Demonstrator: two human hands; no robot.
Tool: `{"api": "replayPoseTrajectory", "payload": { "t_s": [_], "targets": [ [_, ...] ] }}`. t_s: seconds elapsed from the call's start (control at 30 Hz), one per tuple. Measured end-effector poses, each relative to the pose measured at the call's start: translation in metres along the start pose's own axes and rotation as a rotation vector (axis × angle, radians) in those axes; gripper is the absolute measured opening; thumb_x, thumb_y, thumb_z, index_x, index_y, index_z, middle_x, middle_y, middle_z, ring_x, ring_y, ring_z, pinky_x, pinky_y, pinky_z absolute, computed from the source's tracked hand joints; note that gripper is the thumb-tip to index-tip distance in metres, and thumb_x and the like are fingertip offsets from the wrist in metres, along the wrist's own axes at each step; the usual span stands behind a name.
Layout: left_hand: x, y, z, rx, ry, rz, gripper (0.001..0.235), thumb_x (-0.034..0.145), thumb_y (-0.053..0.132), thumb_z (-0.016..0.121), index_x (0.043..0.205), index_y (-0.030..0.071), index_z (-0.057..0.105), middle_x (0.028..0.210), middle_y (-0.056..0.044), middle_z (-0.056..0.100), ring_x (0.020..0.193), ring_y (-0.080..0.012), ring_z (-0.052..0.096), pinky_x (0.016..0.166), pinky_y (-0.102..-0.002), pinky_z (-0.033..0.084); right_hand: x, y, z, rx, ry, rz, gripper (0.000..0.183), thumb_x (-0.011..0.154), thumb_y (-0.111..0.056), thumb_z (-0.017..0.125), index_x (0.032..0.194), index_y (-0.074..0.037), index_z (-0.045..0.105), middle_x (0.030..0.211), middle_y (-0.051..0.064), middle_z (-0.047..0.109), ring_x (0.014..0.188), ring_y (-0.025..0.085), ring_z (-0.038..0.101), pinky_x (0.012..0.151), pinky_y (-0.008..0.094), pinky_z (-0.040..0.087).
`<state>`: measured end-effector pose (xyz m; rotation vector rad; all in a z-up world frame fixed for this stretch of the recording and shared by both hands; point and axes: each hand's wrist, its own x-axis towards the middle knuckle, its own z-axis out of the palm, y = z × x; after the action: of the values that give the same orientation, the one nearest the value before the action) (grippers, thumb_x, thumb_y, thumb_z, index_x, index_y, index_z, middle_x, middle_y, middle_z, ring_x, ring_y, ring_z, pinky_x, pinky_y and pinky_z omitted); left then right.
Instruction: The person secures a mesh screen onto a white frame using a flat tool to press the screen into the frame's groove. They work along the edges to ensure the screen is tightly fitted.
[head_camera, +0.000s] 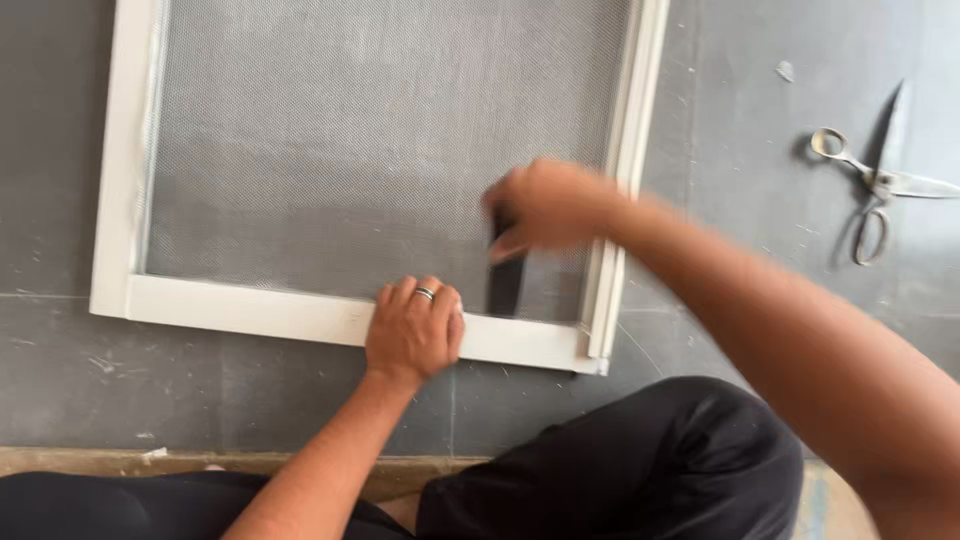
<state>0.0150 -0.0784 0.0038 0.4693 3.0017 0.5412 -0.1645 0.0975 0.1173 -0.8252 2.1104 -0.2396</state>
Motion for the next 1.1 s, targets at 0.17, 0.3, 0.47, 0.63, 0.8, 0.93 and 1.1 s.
{"api": "replayPoseTrajectory", "payload": {
  "t_s": [0.17, 0.3, 0.47, 0.63, 0.8, 0.93, 1.1],
  "targets": [
    [-0.008, 0.001, 0.007, 0.002, 0.141, 0.041, 0.013, 0.090, 0.025, 0.059, 0.088, 0.013, 0.065, 0.090, -0.005, 0.066, 0.084, -0.0258, 0.058, 0.078, -0.043, 0.044, -0.005, 0.027, 0.034, -0.003, -0.053, 0.107, 0.039, 0.084, -0.044, 0.077, 0.108, -0.014, 0.073, 0.094, 0.011, 0.078, 0.089, 0.028, 0.074, 0.081, 0.047, 0.057],
    [-0.004, 0.004, 0.008, 0.031, 0.121, 0.020, 0.015, 0.090, 0.026, 0.059, 0.085, 0.013, 0.064, 0.089, -0.004, 0.066, 0.085, -0.0256, 0.058, 0.078, -0.043, 0.045, -0.021, 0.039, 0.032, -0.079, -0.088, 0.011, 0.040, 0.087, -0.046, 0.079, 0.101, -0.010, 0.072, 0.090, 0.011, 0.076, 0.084, 0.027, 0.072, 0.078, 0.046, 0.057],
    [-0.009, -0.002, 0.010, 0.063, 0.106, 0.014, 0.015, 0.090, 0.026, 0.059, 0.085, 0.013, 0.064, 0.086, -0.004, 0.064, 0.082, -0.0256, 0.058, 0.075, -0.043, 0.044, -0.038, 0.044, 0.034, 0.080, -0.079, 0.194, 0.031, 0.083, -0.041, 0.079, 0.100, -0.014, 0.073, 0.081, 0.006, 0.077, 0.075, 0.024, 0.073, 0.071, 0.044, 0.057],
    [0.000, 0.000, 0.007, 0.056, 0.144, 0.022, 0.015, 0.090, 0.025, 0.058, 0.085, 0.012, 0.064, 0.088, -0.005, 0.065, 0.083, -0.0256, 0.058, 0.075, -0.043, 0.045, -0.043, 0.065, 0.030, 0.111, -0.132, 0.207, 0.033, 0.085, -0.039, 0.078, 0.106, -0.014, 0.073, 0.083, 0.006, 0.077, 0.076, 0.024, 0.074, 0.074, 0.043, 0.057],
    [-0.006, 0.000, 0.010, 0.075, 0.106, -0.005, 0.015, 0.092, 0.025, 0.059, 0.085, 0.012, 0.064, 0.088, -0.004, 0.066, 0.084, -0.0265, 0.059, 0.076, -0.043, 0.045, -0.035, 0.053, 0.049, -0.077, -0.124, 0.085, 0.033, 0.089, -0.039, 0.076, 0.111, -0.015, 0.071, 0.093, 0.006, 0.075, 0.088, 0.023, 0.070, 0.079, 0.045, 0.055],
    [-0.002, 0.001, 0.006, -0.007, 0.140, 0.011, 0.015, 0.094, 0.023, 0.058, 0.089, 0.011, 0.065, 0.089, -0.006, 0.065, 0.082, -0.0264, 0.058, 0.076, -0.043, 0.046, -0.047, 0.043, 0.031, -0.064, -0.101, 0.130, 0.035, 0.086, -0.040, 0.078, 0.106, -0.012, 0.073, 0.084, 0.006, 0.074, 0.079, 0.022, 0.069, 0.076, 0.044, 0.055],
    [-0.012, -0.034, -0.008, 0.049, 0.208, -0.080, 0.014, 0.095, 0.023, 0.059, 0.092, 0.012, 0.067, 0.088, -0.005, 0.065, 0.084, -0.0277, 0.059, 0.077, -0.047, 0.044, -0.011, 0.059, 0.025, 0.380, -0.028, 0.312, 0.026, 0.081, -0.032, 0.082, 0.098, -0.013, 0.077, 0.069, 0.007, 0.071, 0.058, 0.020, 0.065, 0.054, 0.037, 0.053]
  ]
}}
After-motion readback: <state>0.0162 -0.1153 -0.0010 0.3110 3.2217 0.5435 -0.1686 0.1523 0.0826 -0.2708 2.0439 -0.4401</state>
